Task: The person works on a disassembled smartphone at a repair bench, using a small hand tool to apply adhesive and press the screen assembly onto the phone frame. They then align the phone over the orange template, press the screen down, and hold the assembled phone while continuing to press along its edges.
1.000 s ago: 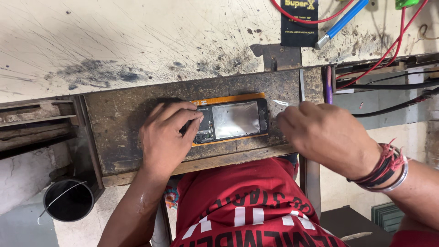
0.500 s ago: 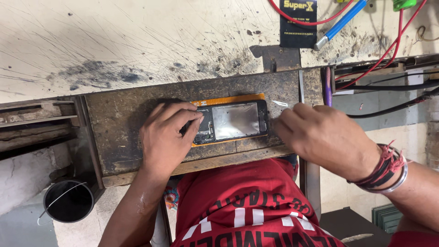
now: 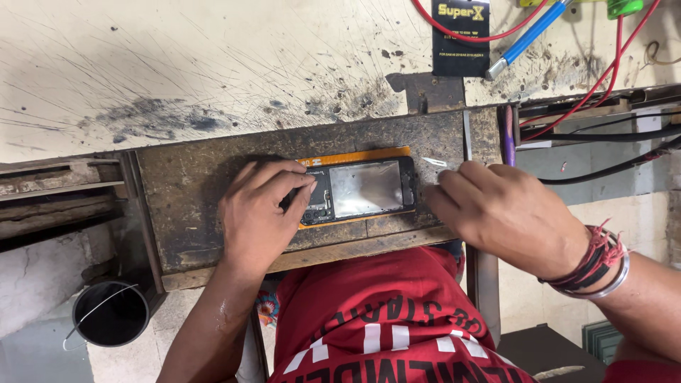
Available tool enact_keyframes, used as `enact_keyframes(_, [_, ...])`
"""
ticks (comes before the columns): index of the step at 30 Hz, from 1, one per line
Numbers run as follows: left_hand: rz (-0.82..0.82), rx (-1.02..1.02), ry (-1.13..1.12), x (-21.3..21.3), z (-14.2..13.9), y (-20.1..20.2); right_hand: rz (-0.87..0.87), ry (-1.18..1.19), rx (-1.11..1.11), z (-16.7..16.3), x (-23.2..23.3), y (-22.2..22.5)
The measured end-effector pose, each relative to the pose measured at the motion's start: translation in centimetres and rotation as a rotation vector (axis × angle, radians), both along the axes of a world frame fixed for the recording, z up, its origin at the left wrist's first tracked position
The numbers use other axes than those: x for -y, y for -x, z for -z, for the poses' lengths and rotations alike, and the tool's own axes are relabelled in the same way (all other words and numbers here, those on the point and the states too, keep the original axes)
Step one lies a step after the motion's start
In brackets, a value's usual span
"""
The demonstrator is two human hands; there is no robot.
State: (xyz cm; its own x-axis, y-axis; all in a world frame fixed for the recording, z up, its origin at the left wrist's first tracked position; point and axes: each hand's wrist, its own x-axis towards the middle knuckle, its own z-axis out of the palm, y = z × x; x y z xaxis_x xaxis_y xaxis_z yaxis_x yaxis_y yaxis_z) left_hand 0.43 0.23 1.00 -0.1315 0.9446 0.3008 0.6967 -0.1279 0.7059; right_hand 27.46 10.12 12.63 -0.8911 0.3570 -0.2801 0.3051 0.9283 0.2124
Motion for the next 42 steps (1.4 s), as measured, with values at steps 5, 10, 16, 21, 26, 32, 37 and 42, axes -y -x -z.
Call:
enact_keyframes(5, [-0.022,0.007,-0.006,0.0,-0.1,-0.1,0.046,0.052,-0.200,-0.4,0.1,-0.9])
enact_keyframes(10, [0.008,0.061,-0.109,-0.1,-0.3,-0.2,0.253,0.155,-0.453,0.7,0.4,-1.8])
enact_keyframes(16, [0.136,0.223,-0.204,-0.4,0.3,-1.1,0.539,0.362,-0.730,4.8,1.8,-0.1])
enact_keyframes(21, [0.170,0.287,-0.162,-0.3,0.9,-1.5,0.587,0.535,-0.840,7.0,2.3,2.0])
enact_keyframes(26, [0.166,0.329,-0.088,-0.3,1.2,-1.5,0.633,0.612,-0.861,7.6,2.4,2.7])
enact_keyframes(32, [0.202,0.354,-0.010,-0.2,1.2,-1.2,0.636,0.663,-0.925,8.3,2.5,2.8])
enact_keyframes(37, [0.187,0.396,-0.010,-0.2,1.7,-1.2,0.621,0.664,-0.945,8.9,2.8,2.8])
enact_keyframes(42, [0.124,0.388,-0.119,-0.1,1.5,-0.9,0.573,0.581,-1.008,9.5,3.0,2.3])
